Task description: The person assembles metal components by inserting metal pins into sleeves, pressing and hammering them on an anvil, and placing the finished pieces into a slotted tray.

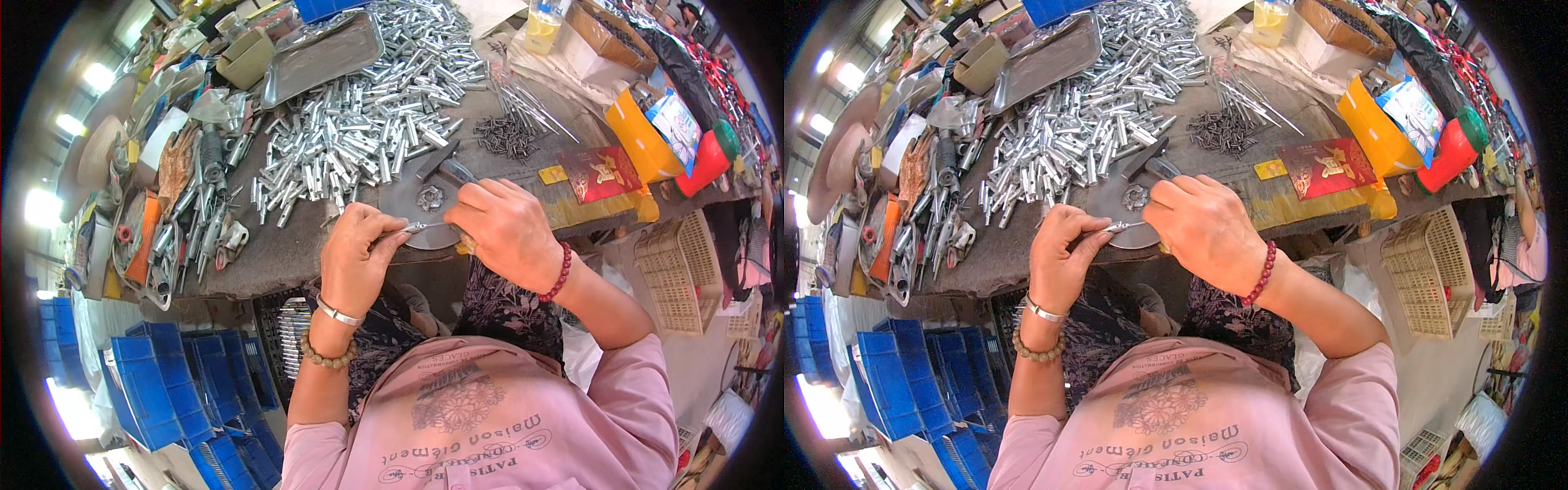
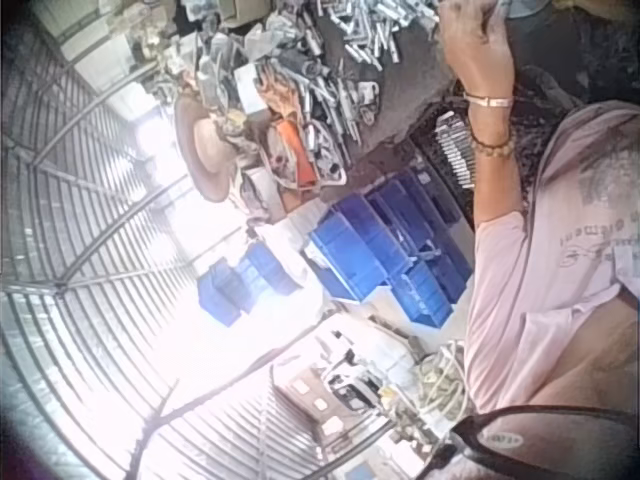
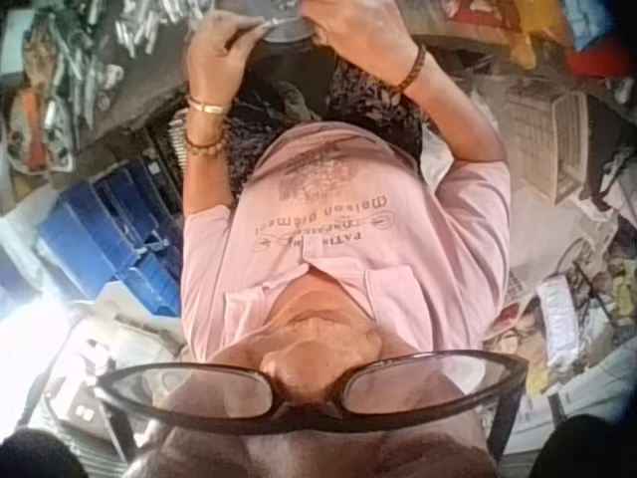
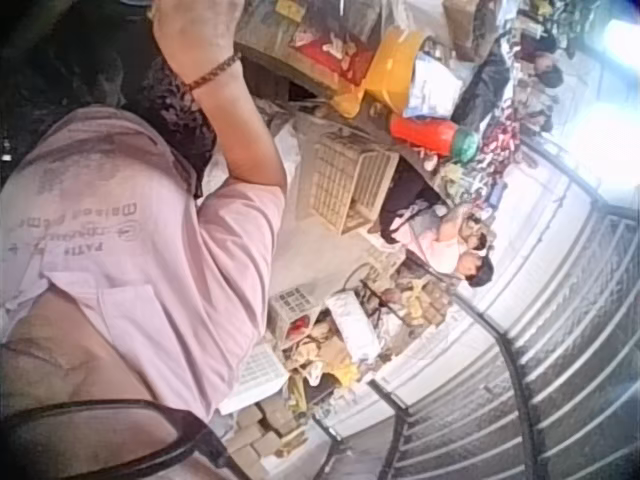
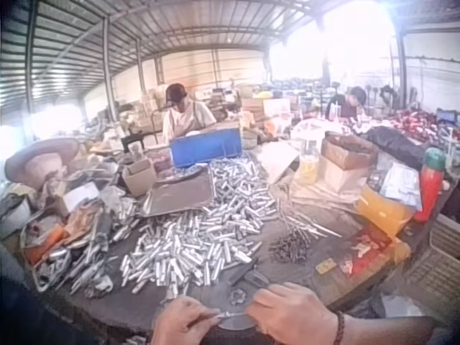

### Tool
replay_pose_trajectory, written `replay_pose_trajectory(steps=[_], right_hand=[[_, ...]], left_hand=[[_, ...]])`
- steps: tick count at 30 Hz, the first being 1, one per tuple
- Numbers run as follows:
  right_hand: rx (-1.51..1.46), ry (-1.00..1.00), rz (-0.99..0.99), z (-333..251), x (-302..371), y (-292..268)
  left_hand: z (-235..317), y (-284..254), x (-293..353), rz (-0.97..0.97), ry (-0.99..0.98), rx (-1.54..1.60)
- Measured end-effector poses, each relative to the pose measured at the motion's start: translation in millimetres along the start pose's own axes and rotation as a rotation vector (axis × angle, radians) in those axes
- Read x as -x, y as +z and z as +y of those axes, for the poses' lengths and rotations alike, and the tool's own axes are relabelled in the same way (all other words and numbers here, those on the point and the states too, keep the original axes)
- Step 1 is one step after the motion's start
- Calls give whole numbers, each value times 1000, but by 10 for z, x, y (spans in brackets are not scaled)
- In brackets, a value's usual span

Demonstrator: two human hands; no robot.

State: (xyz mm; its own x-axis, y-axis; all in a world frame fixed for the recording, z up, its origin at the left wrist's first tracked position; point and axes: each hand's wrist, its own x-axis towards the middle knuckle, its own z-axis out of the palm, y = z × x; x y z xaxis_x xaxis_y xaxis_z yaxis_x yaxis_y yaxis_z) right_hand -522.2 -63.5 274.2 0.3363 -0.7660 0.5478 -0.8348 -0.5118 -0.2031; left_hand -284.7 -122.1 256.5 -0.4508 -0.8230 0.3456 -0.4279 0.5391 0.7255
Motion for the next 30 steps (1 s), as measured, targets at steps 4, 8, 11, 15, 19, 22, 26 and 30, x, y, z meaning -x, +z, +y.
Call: replay_pose_trajectory(steps=[4, 8, 11, 15, 19, 22, 26, 30], right_hand=[[-8, 5, 2, 42, 2, 27], [-78, 9, 17, 62, -15, 90], [-95, 10, 23, 57, -26, 115], [-84, 87, 81, 130, 50, -34], [-22, 428, 211, 563, 173, -306], [74, 669, 51, 1050, 351, -439], [45, 625, 16, 1340, 413, -377], [-7, 705, -65, 1379, 284, -329]], left_hand=[[7, 4, -17, -12, -7, 17], [-3, 6, -61, -40, 11, 40], [3, -16, -51, -33, 27, 32], [-12, 7, -48, -36, 16, 38], [-14, -3, -35, 11, 82, 6], [5, 1, -44, 13, 81, 11], [-19, 5, -38, 2, 80, 13], [-26, -1, -33, -2, 79, 14]])
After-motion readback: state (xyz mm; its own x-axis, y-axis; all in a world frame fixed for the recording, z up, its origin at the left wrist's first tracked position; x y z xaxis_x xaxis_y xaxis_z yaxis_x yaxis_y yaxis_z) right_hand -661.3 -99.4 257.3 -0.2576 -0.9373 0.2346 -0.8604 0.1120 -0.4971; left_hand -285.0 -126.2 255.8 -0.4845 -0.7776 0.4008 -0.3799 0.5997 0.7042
